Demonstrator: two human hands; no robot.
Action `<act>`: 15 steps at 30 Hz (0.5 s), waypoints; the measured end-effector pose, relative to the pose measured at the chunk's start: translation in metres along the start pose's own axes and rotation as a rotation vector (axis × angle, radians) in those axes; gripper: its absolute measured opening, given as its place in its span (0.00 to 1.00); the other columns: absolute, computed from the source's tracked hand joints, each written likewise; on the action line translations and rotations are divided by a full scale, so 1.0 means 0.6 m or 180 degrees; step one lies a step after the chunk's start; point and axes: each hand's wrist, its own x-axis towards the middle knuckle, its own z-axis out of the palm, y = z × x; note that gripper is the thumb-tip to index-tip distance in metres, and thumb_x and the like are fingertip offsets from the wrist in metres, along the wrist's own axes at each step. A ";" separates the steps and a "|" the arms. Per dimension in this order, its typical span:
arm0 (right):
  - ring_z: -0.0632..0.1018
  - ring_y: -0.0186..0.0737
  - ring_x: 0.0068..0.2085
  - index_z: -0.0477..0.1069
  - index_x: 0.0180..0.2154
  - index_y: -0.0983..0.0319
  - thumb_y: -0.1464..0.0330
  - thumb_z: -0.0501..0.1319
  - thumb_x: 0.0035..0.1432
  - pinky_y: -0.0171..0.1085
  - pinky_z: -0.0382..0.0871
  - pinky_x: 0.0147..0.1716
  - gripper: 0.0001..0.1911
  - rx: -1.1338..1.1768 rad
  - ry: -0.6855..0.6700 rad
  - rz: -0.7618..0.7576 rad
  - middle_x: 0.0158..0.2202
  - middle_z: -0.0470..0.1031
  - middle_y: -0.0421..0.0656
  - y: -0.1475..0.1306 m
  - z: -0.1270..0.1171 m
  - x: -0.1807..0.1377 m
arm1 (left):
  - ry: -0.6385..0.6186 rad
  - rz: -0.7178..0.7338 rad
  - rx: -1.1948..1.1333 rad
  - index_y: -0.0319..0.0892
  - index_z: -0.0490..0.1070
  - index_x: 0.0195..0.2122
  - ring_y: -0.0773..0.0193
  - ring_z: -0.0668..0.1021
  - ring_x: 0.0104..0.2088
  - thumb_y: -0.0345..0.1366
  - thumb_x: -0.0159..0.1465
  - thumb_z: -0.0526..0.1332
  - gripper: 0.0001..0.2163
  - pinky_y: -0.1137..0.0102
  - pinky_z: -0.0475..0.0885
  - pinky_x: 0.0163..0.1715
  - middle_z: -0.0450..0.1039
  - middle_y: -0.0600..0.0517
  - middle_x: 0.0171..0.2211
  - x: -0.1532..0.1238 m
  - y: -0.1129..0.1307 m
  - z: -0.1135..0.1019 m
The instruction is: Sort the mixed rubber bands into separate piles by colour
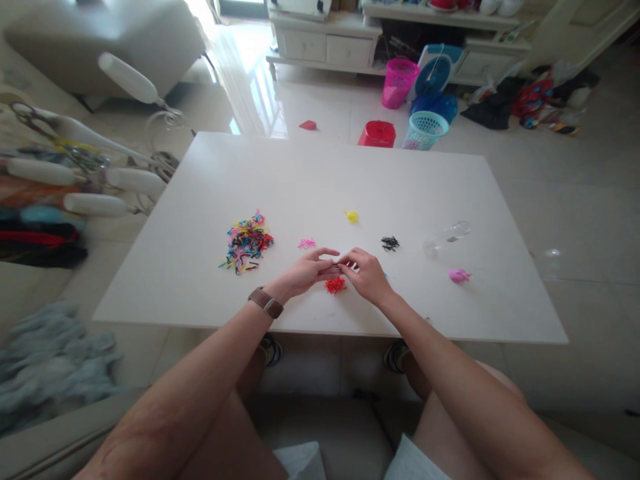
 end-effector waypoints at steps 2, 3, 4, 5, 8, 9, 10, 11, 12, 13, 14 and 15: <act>0.75 0.38 0.36 0.75 0.33 0.60 0.74 0.61 0.62 0.37 0.68 0.38 0.06 -0.0108 0.0005 -0.0017 0.34 0.74 0.41 -0.002 -0.001 0.002 | -0.0015 0.0015 0.0010 0.37 0.70 0.49 0.61 0.84 0.40 0.25 0.67 0.59 0.10 0.61 0.75 0.53 0.81 0.41 0.38 0.000 -0.001 0.001; 0.75 0.38 0.36 0.74 0.33 0.60 0.74 0.60 0.62 0.37 0.68 0.38 0.06 -0.0183 0.0012 -0.0026 0.34 0.74 0.42 -0.002 -0.004 0.004 | -0.0013 0.0014 0.0017 0.37 0.70 0.48 0.60 0.84 0.41 0.25 0.66 0.60 0.10 0.60 0.75 0.54 0.81 0.40 0.39 -0.001 0.000 0.001; 0.75 0.39 0.36 0.74 0.33 0.60 0.74 0.60 0.62 0.37 0.68 0.38 0.06 -0.0261 0.0036 -0.0025 0.34 0.74 0.42 0.001 -0.009 0.006 | 0.0002 0.0014 0.0029 0.37 0.70 0.48 0.59 0.84 0.42 0.25 0.66 0.60 0.10 0.60 0.75 0.54 0.81 0.39 0.39 -0.002 0.001 0.001; 0.75 0.39 0.36 0.74 0.33 0.60 0.74 0.59 0.62 0.37 0.68 0.38 0.06 -0.0337 0.0074 -0.0004 0.34 0.74 0.42 0.005 -0.016 0.009 | 0.0021 0.0015 0.0046 0.36 0.70 0.48 0.58 0.84 0.43 0.25 0.65 0.60 0.10 0.60 0.75 0.54 0.81 0.39 0.40 -0.002 0.004 0.001; 0.76 0.39 0.35 0.74 0.33 0.61 0.72 0.59 0.61 0.37 0.67 0.38 0.06 -0.0549 0.0327 0.0232 0.33 0.76 0.42 0.035 -0.057 0.019 | 0.0146 0.0074 0.0088 0.35 0.71 0.47 0.55 0.84 0.44 0.26 0.65 0.60 0.09 0.60 0.75 0.54 0.81 0.36 0.41 -0.006 0.015 -0.004; 0.76 0.39 0.34 0.74 0.32 0.61 0.72 0.60 0.60 0.37 0.67 0.37 0.06 -0.0674 0.0468 0.0374 0.32 0.76 0.43 0.049 -0.074 0.021 | 0.0196 0.0104 0.0086 0.35 0.71 0.46 0.55 0.84 0.45 0.26 0.65 0.59 0.09 0.60 0.75 0.54 0.81 0.35 0.42 -0.007 0.020 -0.008; 0.76 0.39 0.34 0.75 0.31 0.61 0.71 0.60 0.59 0.37 0.67 0.37 0.05 -0.0827 0.0548 0.0532 0.32 0.77 0.43 0.064 -0.092 0.022 | 0.0248 0.0132 0.0079 0.35 0.71 0.46 0.55 0.83 0.44 0.27 0.65 0.59 0.09 0.61 0.75 0.53 0.81 0.35 0.42 -0.008 0.026 -0.014; 0.76 0.40 0.33 0.75 0.31 0.61 0.71 0.61 0.58 0.38 0.66 0.38 0.05 -0.0988 0.0593 0.0705 0.31 0.77 0.43 0.079 -0.110 0.021 | 0.0307 0.0162 0.0071 0.35 0.71 0.45 0.55 0.83 0.44 0.27 0.64 0.59 0.08 0.61 0.76 0.53 0.81 0.35 0.42 -0.009 0.033 -0.020; 0.76 0.40 0.33 0.75 0.30 0.61 0.70 0.61 0.58 0.38 0.66 0.37 0.05 -0.1145 0.0624 0.0869 0.30 0.78 0.43 0.094 -0.126 0.019 | 0.0375 0.0202 0.0064 0.35 0.72 0.44 0.55 0.83 0.44 0.27 0.64 0.60 0.08 0.61 0.76 0.52 0.81 0.36 0.42 -0.011 0.041 -0.029; 0.75 0.40 0.32 0.76 0.30 0.60 0.70 0.62 0.57 0.38 0.66 0.37 0.05 -0.1289 0.0633 0.1028 0.30 0.78 0.43 0.107 -0.139 0.016 | 0.0441 0.0255 0.0061 0.35 0.72 0.44 0.55 0.83 0.44 0.27 0.63 0.60 0.09 0.62 0.76 0.52 0.81 0.36 0.42 -0.013 0.049 -0.039; 0.75 0.40 0.31 0.76 0.30 0.60 0.70 0.62 0.56 0.38 0.65 0.36 0.05 -0.1394 0.0616 0.1153 0.29 0.78 0.43 0.118 -0.149 0.013 | 0.0525 0.0337 0.0062 0.35 0.72 0.44 0.55 0.83 0.44 0.27 0.62 0.60 0.09 0.62 0.76 0.51 0.81 0.37 0.42 -0.016 0.058 -0.050; 0.75 0.40 0.31 0.77 0.30 0.60 0.70 0.62 0.56 0.38 0.65 0.35 0.05 -0.1468 0.0596 0.1246 0.29 0.78 0.43 0.127 -0.157 0.009 | 0.0629 0.0440 0.0070 0.35 0.72 0.43 0.56 0.83 0.44 0.26 0.61 0.60 0.09 0.63 0.77 0.51 0.81 0.37 0.42 -0.019 0.067 -0.062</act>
